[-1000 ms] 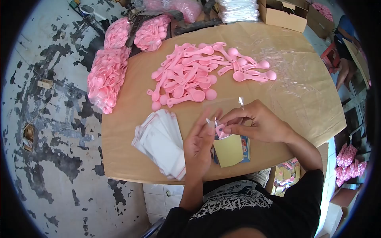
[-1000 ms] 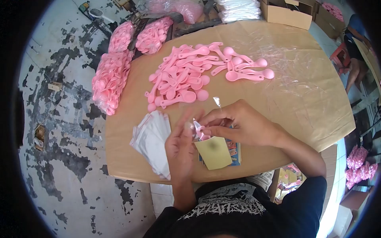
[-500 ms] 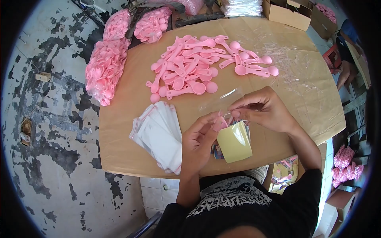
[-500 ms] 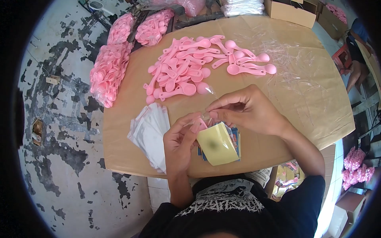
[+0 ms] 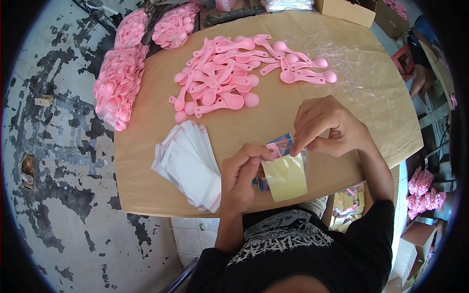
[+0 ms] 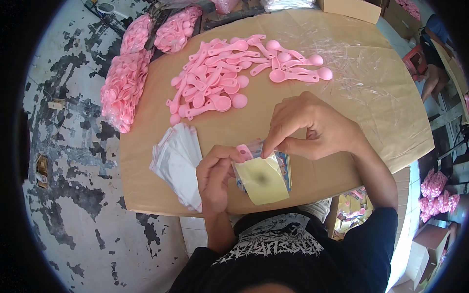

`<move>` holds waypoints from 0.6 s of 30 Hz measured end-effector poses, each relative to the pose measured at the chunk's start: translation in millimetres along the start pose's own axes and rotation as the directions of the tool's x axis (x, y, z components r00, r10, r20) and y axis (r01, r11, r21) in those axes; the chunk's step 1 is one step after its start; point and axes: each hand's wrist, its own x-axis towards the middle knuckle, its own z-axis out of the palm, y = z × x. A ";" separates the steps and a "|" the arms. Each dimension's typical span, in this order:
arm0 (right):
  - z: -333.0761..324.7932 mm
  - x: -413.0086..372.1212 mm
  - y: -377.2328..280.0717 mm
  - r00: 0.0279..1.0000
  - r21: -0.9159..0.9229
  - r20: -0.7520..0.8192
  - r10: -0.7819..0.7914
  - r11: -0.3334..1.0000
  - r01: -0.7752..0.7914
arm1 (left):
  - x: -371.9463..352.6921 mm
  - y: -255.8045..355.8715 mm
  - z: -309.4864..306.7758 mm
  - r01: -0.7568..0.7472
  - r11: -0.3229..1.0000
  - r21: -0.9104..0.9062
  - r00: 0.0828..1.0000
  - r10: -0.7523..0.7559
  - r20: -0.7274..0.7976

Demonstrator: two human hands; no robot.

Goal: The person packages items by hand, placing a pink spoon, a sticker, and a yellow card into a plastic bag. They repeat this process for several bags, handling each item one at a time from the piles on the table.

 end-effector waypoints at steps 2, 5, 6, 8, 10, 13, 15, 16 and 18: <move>0.8 0.1 0.1 1.000 -0.007 -0.007 0.016 1.000 -0.016 | 0.3 1.3 6.1 0.039 0.992 -0.121 0.998 -0.043 -0.036; 1.6 -0.1 4.3 1.000 -0.029 -0.014 -0.016 0.999 0.016 | 0.1 -6.3 3.3 0.051 0.994 -0.099 0.999 -0.051 -0.001; 0.6 -0.1 5.0 0.999 -0.040 -0.015 -0.037 0.999 0.036 | 0.6 -5.7 5.0 0.073 0.994 -0.080 0.997 -0.073 0.007; -5.3 -6.1 2.2 0.974 -0.114 -0.143 0.178 0.974 -0.194 | 1.5 -3.7 10.8 0.114 0.993 -0.040 0.993 -0.113 0.023; -7.9 -5.5 -6.7 0.925 -0.064 -0.192 0.327 0.937 -0.344 | 2.1 -7.4 16.1 0.141 0.986 -0.089 0.990 -0.140 0.016; 3.2 0.8 -33.4 0.881 0.168 -0.086 0.466 0.878 -0.448 | 2.8 -7.2 22.2 0.140 0.987 -0.080 0.990 -0.138 0.033; 13.2 -7.8 -34.5 0.881 -0.023 -0.032 0.472 0.881 -0.473 | -3.9 -5.2 25.0 0.115 0.991 -0.065 0.993 -0.113 0.024; 15.2 -11.3 -35.7 0.900 -0.064 -0.043 0.433 0.898 -0.435 | -8.7 -1.6 24.8 0.087 0.994 -0.058 0.996 -0.087 0.005; 5.0 -12.8 -49.2 0.890 -0.164 0.014 0.457 0.879 -0.448 | -22.9 24.5 14.1 0.096 0.992 -0.078 0.993 -0.101 -0.057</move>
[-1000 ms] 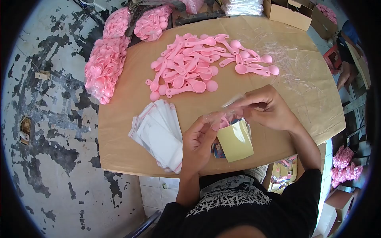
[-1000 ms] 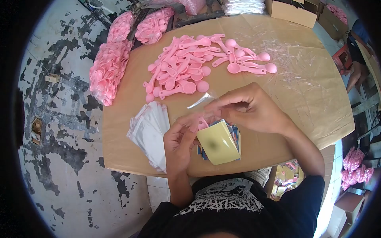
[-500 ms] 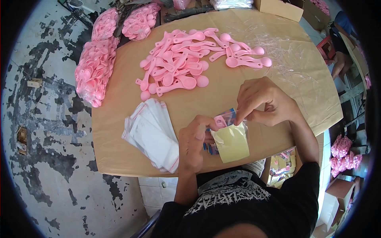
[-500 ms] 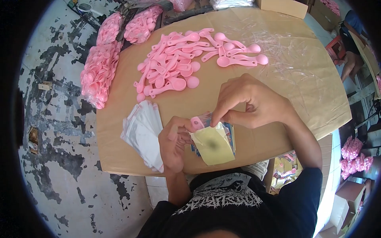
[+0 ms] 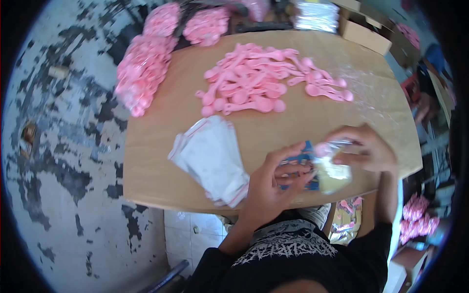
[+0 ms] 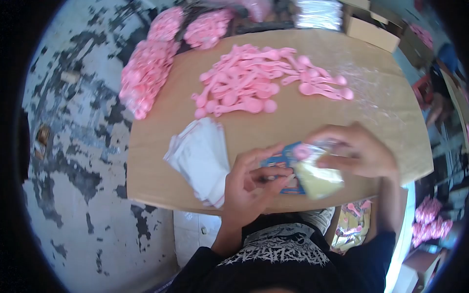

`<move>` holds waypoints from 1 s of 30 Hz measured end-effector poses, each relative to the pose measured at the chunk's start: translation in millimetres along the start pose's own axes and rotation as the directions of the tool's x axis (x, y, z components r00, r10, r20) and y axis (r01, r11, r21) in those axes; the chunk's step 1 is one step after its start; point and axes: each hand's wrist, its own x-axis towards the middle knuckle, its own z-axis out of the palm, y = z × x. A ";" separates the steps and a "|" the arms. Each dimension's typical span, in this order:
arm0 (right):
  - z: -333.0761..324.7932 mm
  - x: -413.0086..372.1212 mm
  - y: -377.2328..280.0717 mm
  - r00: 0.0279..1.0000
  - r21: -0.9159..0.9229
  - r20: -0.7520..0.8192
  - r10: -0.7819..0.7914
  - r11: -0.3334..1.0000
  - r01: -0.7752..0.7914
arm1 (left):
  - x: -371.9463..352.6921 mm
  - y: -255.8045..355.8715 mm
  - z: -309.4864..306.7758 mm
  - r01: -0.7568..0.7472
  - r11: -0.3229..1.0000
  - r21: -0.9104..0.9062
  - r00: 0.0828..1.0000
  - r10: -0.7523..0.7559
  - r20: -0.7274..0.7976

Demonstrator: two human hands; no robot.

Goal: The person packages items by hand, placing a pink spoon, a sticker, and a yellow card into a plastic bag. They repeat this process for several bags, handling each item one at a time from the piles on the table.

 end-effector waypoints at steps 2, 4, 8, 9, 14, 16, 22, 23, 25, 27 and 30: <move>-36.6 -16.0 -15.0 0.956 -0.152 0.246 0.160 0.980 -0.125 | -22.0 2.1 -35.8 -0.264 0.940 0.217 0.961 0.276 -0.026; -42.6 -11.1 -18.6 0.919 -0.305 0.318 0.234 0.943 -0.135 | -48.3 1.4 -71.3 -0.370 0.840 0.397 0.893 0.439 -0.098; 3.3 38.9 -46.0 0.966 -0.354 0.087 0.245 0.914 -0.200 | -74.5 -1.7 -125.4 -0.127 0.478 0.869 0.856 0.495 -0.147; 21.8 55.6 -48.9 0.982 -0.307 0.096 0.160 0.944 -0.124 | -77.7 -6.7 -128.2 -0.094 0.463 0.882 0.876 0.459 -0.147; 107.5 125.6 -27.9 0.982 -0.244 0.187 0.006 0.969 0.040 | -83.4 -30.1 -128.9 -0.055 0.403 0.914 0.893 0.429 -0.135; 114.5 137.3 -30.6 0.957 -0.174 0.275 0.092 0.984 -0.044 | -84.3 -30.6 -131.6 -0.059 0.401 0.914 0.887 0.442 -0.136; 114.6 144.2 -23.0 0.940 -0.083 0.333 0.071 0.995 -0.046 | -83.2 -31.9 -138.5 -0.109 0.305 0.946 0.891 0.451 -0.043; 114.8 142.8 -20.6 0.950 -0.085 0.311 0.040 0.996 -0.014 | -83.2 -32.2 -138.7 -0.108 0.304 0.947 0.891 0.451 -0.043; 111.2 140.0 -17.5 0.973 -0.118 0.230 -0.009 0.992 0.037 | -83.5 -32.1 -138.4 -0.108 0.299 0.948 0.891 0.453 -0.041; 104.5 135.8 -14.5 0.993 -0.186 0.113 -0.041 0.981 0.062 | -83.9 -31.8 -137.7 -0.095 0.313 0.945 0.892 0.448 -0.059; 82.3 128.7 -24.0 1.000 0.007 -0.012 0.001 1.000 -0.001 | -82.9 -24.3 -133.1 -0.057 0.296 0.953 0.899 0.430 -0.080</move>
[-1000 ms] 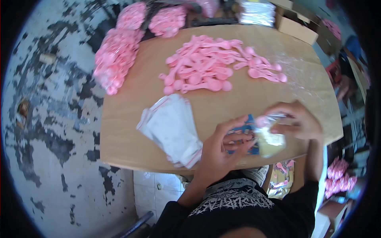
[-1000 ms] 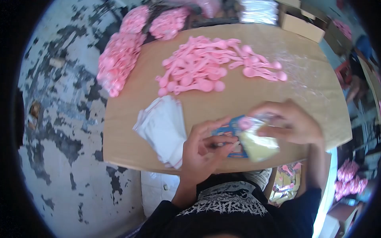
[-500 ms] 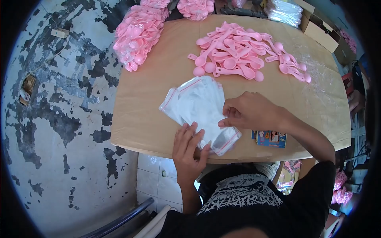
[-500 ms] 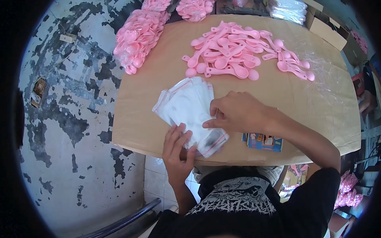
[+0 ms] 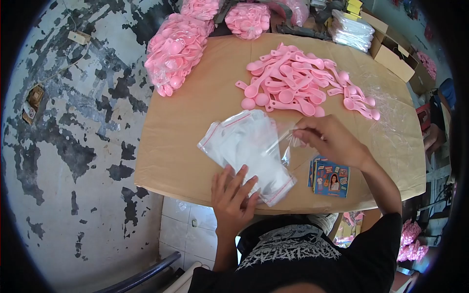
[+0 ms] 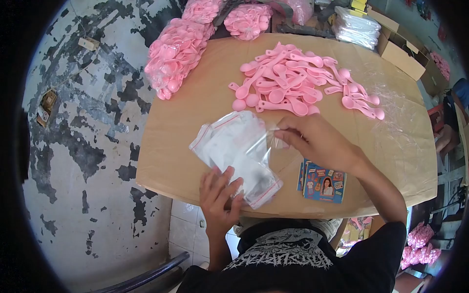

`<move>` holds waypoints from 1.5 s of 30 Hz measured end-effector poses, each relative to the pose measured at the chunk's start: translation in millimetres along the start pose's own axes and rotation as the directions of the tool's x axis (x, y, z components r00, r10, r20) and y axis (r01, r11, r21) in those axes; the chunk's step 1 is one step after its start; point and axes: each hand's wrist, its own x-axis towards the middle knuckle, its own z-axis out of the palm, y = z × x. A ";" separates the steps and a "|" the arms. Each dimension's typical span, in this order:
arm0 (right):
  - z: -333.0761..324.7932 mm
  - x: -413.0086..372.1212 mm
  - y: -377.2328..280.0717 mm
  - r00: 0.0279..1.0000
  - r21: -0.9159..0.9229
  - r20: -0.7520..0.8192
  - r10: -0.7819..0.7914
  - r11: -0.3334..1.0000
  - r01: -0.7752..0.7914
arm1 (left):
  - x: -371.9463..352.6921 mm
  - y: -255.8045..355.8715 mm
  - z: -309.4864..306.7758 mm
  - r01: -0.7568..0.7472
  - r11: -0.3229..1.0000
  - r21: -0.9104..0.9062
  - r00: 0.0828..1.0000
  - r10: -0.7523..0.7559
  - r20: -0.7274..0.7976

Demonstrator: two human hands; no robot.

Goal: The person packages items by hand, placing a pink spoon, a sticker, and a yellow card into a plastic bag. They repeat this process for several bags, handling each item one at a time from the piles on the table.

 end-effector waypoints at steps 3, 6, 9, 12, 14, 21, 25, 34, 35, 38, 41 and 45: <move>-13.4 -17.0 -21.7 1.000 0.143 -0.023 -0.009 0.990 0.013 | 14.0 25.3 -10.2 0.068 0.911 -0.406 0.998 -0.067 0.017; -14.8 -34.4 -42.3 0.972 0.168 0.074 -0.224 0.963 0.209 | 25.2 74.6 3.9 0.288 0.479 -0.829 0.947 -0.273 0.170; -18.0 -51.5 -27.4 0.968 0.210 0.145 -0.206 0.962 0.174 | 36.2 92.6 17.9 0.441 0.279 -0.853 0.872 -0.358 0.334; -39.3 -65.9 12.0 0.936 -0.336 0.080 -0.342 0.875 0.348 | 46.6 84.4 30.6 0.340 0.115 -0.933 0.906 -0.306 0.292; -41.0 -82.3 42.1 0.965 -0.389 0.105 -0.242 0.883 0.264 | 52.9 91.2 32.1 0.323 -0.058 -0.945 0.877 -0.357 0.321; -48.5 -90.5 62.4 0.986 -0.076 0.142 0.084 0.994 -0.074 | 60.6 103.6 61.6 0.295 0.016 -0.955 0.863 -0.434 0.260; -48.2 -93.0 48.8 0.993 0.081 -0.045 0.107 0.991 -0.103 | 69.1 104.9 73.2 0.179 -0.097 -0.979 0.849 -0.488 0.203; -33.4 -99.7 40.7 0.958 0.201 -0.285 -0.037 0.975 0.097 | 73.1 121.2 86.8 0.250 -0.162 -0.955 0.847 -0.441 0.297; -33.7 -100.5 40.4 0.955 0.224 -0.296 -0.003 0.972 0.073 | 73.2 122.1 86.9 0.252 -0.155 -0.955 0.848 -0.440 0.295; -35.8 -99.0 46.6 0.938 0.262 -0.341 0.061 0.964 0.033 | 76.8 119.4 86.2 0.235 -0.213 -0.948 0.834 -0.457 0.309; -37.6 -95.6 47.3 0.942 0.257 -0.324 0.081 0.966 0.006 | 79.6 117.1 85.5 0.221 -0.212 -0.952 0.849 -0.438 0.295; -35.6 -96.1 50.3 0.956 0.261 -0.294 -0.004 0.962 0.084 | 83.4 119.3 86.8 0.246 -0.203 -0.948 0.804 -0.503 0.317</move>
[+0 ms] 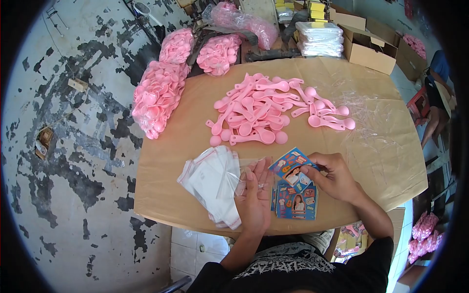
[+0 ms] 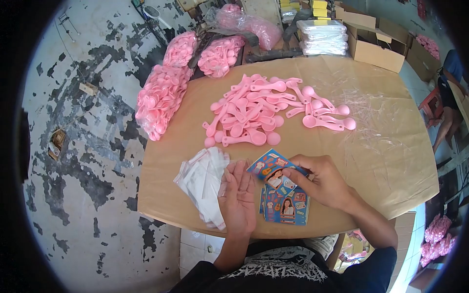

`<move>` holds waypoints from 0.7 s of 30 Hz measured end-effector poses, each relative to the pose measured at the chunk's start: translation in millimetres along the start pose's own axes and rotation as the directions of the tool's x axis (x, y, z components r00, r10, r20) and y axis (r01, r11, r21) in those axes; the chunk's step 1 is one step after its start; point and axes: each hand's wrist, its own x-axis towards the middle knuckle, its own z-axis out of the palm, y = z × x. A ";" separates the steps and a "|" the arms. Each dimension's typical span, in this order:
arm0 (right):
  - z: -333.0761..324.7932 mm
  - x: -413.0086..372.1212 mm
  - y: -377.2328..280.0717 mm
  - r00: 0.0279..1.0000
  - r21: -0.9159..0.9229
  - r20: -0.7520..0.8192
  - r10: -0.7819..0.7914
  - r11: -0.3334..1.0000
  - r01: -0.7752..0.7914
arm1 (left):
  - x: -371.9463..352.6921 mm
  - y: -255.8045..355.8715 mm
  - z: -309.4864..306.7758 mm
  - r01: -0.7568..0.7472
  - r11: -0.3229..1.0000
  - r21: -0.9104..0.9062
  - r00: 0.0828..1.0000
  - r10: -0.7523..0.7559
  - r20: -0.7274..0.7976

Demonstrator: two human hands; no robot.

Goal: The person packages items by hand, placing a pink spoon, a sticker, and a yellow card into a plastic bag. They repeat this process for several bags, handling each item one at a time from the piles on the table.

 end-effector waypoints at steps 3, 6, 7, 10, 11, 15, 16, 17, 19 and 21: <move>1.8 0.6 -1.2 1.000 0.021 -0.013 -0.004 1.000 0.004 | 1.7 -3.7 0.0 0.007 1.000 0.012 1.000 -0.007 -0.009; 4.5 0.7 -2.0 1.000 0.020 0.025 0.011 1.000 -0.011 | 1.1 -10.2 -1.1 0.006 1.000 0.017 0.999 -0.007 0.053; 5.1 1.5 -3.0 0.999 0.007 0.044 0.031 0.999 -0.031 | 0.4 -11.5 0.8 -0.005 1.000 0.026 0.998 0.003 0.070; 4.6 1.2 -6.7 0.990 -0.035 0.120 0.078 0.997 -0.074 | 0.7 -10.5 5.1 0.032 0.997 0.070 0.997 -0.037 0.073; 1.3 2.3 -8.0 0.984 -0.051 0.156 0.083 0.996 -0.076 | -0.4 -9.8 4.9 0.060 0.994 0.089 0.996 -0.066 0.064; 4.2 -3.2 -2.3 0.985 0.172 0.138 0.108 0.976 -0.131 | -4.7 -10.5 0.9 0.116 0.948 0.295 0.978 -0.161 0.134; 3.4 -3.0 -2.1 0.979 0.170 0.168 0.114 0.975 -0.143 | -4.9 -12.1 1.8 0.110 0.959 0.263 0.980 -0.149 0.132; 1.9 -1.5 -2.2 0.973 0.169 0.197 0.119 0.974 -0.153 | -4.8 -13.5 2.5 0.103 0.967 0.232 0.982 -0.136 0.130; 2.8 -1.8 -3.1 0.965 0.161 0.228 0.132 0.972 -0.171 | -6.1 -9.1 4.5 0.119 0.978 0.172 0.980 -0.143 0.137; 3.8 -0.9 -4.9 0.964 0.138 0.228 0.140 0.975 -0.174 | -4.9 -8.3 9.3 0.112 0.977 0.182 0.975 -0.143 0.169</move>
